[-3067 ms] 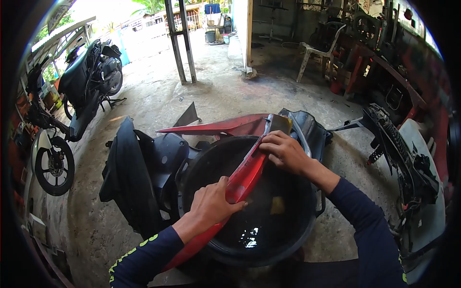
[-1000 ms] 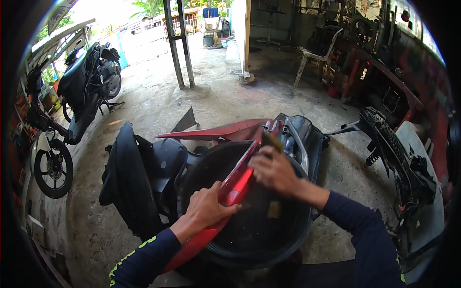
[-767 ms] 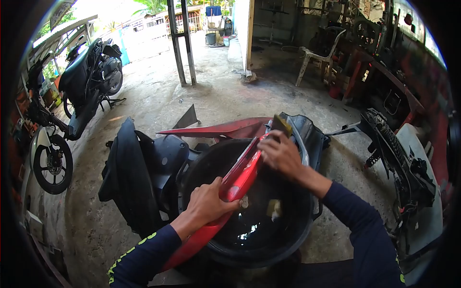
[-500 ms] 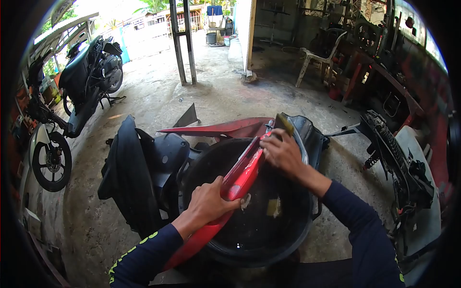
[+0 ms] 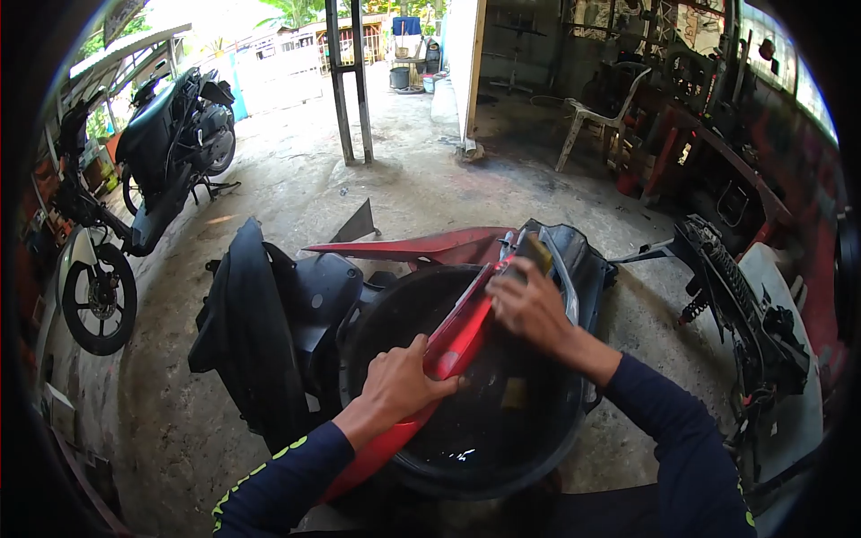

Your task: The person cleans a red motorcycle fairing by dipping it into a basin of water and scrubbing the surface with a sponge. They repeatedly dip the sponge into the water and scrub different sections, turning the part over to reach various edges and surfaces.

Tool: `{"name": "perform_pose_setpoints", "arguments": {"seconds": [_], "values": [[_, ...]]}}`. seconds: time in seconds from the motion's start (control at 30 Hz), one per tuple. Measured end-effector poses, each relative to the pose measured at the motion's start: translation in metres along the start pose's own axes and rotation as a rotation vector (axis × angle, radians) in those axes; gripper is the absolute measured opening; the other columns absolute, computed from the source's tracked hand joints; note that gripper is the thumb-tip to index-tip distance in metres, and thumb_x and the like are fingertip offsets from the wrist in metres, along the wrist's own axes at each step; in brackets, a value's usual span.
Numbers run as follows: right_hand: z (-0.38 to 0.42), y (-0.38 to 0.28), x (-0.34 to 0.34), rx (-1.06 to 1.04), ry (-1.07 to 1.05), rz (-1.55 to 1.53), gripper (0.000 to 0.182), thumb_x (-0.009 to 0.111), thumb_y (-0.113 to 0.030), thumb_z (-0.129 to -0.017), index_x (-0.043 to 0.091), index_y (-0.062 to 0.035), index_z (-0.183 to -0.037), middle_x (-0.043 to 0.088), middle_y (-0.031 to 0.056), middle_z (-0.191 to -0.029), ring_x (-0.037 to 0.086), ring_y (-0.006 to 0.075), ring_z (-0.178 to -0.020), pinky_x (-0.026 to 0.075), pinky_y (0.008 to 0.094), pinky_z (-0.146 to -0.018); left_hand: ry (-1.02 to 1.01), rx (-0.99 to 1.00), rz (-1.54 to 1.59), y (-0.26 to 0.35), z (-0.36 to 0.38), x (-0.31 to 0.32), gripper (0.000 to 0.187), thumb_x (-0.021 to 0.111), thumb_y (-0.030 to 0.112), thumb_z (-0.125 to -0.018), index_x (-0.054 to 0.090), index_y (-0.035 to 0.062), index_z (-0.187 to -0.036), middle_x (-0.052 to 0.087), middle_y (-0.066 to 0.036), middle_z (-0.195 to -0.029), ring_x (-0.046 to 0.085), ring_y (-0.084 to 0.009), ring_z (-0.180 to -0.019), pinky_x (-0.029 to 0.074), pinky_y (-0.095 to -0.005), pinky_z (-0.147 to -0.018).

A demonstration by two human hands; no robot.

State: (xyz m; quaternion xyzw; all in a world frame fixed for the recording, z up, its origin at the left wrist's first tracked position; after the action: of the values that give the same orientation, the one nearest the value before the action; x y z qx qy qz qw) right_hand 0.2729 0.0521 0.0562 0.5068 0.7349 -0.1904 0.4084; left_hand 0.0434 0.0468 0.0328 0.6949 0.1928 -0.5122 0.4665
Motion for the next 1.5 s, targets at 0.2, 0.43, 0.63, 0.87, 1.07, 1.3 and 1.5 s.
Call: {"name": "perform_pose_setpoints", "arguments": {"seconds": [0.2,0.43,0.63,0.87,1.07,1.3,1.5], "values": [[0.01,-0.045,-0.019,-0.13,0.018,0.05,0.029,0.073,-0.02,-0.085,0.078,-0.0082,-0.111,0.073,0.0025,-0.12,0.055,0.0329,-0.126,0.052,0.0465,-0.099,-0.037,-0.009,0.025,0.004,0.002,-0.001,0.075,0.081,0.064,-0.076,0.061,-0.0004,-0.11,0.073,-0.025,-0.085,0.073,-0.0461,-0.084,0.057,-0.0521,-0.08],[0.015,-0.059,-0.027,-0.154,0.004,0.085,0.026,0.071,-0.019,-0.086,0.078,-0.0062,-0.108,0.072,0.0028,-0.117,0.055,0.033,-0.124,0.052,0.0436,-0.098,-0.016,-0.001,0.02,0.01,0.001,-0.003,0.074,0.08,0.061,-0.077,0.061,-0.0013,-0.112,0.073,-0.026,-0.087,0.073,-0.0453,-0.086,0.057,-0.0523,-0.081],[0.008,-0.033,-0.013,-0.066,-0.02,0.177,0.025,0.073,-0.019,-0.083,0.078,-0.0064,-0.105,0.071,0.0031,-0.116,0.054,0.0335,-0.124,0.05,0.046,-0.103,-0.009,0.027,0.025,0.01,-0.001,0.0,0.072,0.08,0.059,-0.078,0.061,-0.0012,-0.112,0.073,-0.025,-0.085,0.073,-0.0458,-0.084,0.056,-0.0528,-0.08],[0.0,-0.013,-0.007,-0.046,-0.029,0.183,0.023,0.074,-0.019,-0.083,0.078,-0.0061,-0.102,0.07,0.0041,-0.118,0.053,0.0346,-0.127,0.049,0.049,-0.103,-0.019,0.009,0.015,0.009,0.001,0.002,0.072,0.081,0.059,-0.077,0.061,-0.0013,-0.111,0.073,-0.026,-0.085,0.073,-0.0462,-0.083,0.057,-0.053,-0.078],[0.0,-0.017,-0.01,-0.029,0.016,0.105,0.018,0.068,-0.02,-0.085,0.074,-0.0039,-0.092,0.066,0.0078,-0.109,0.054,0.036,-0.123,0.048,0.0486,-0.108,-0.026,0.01,0.034,0.006,-0.002,0.004,0.075,0.081,0.061,-0.076,0.061,-0.0012,-0.112,0.073,-0.026,-0.085,0.073,-0.046,-0.082,0.057,-0.0528,-0.079],[0.006,-0.032,-0.013,-0.105,0.05,0.067,0.02,0.069,-0.021,-0.084,0.074,-0.006,-0.097,0.066,0.0052,-0.11,0.055,0.0347,-0.122,0.05,0.0489,-0.101,-0.029,-0.01,0.001,0.005,0.001,-0.001,0.075,0.081,0.063,-0.075,0.062,-0.0006,-0.111,0.074,-0.025,-0.085,0.073,-0.0463,-0.081,0.057,-0.0525,-0.078],[0.012,-0.055,-0.019,-0.179,0.079,0.026,0.019,0.067,-0.02,-0.087,0.073,-0.0051,-0.098,0.067,0.0062,-0.109,0.055,0.034,-0.12,0.05,0.0488,-0.098,-0.017,0.003,0.005,0.003,-0.002,0.003,0.075,0.08,0.064,-0.076,0.061,-0.0005,-0.109,0.073,-0.025,-0.084,0.073,-0.046,-0.082,0.057,-0.0522,-0.079]]}}
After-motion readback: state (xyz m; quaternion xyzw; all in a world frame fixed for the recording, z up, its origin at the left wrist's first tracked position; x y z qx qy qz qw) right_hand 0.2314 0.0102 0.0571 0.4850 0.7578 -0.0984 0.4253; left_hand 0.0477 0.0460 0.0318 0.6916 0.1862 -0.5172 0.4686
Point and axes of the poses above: each hand's wrist, its own z-axis away from the middle knuckle, its own x-axis out of the palm, y = z × x, the point moved 5 cm from there along -z, towards the middle knuckle
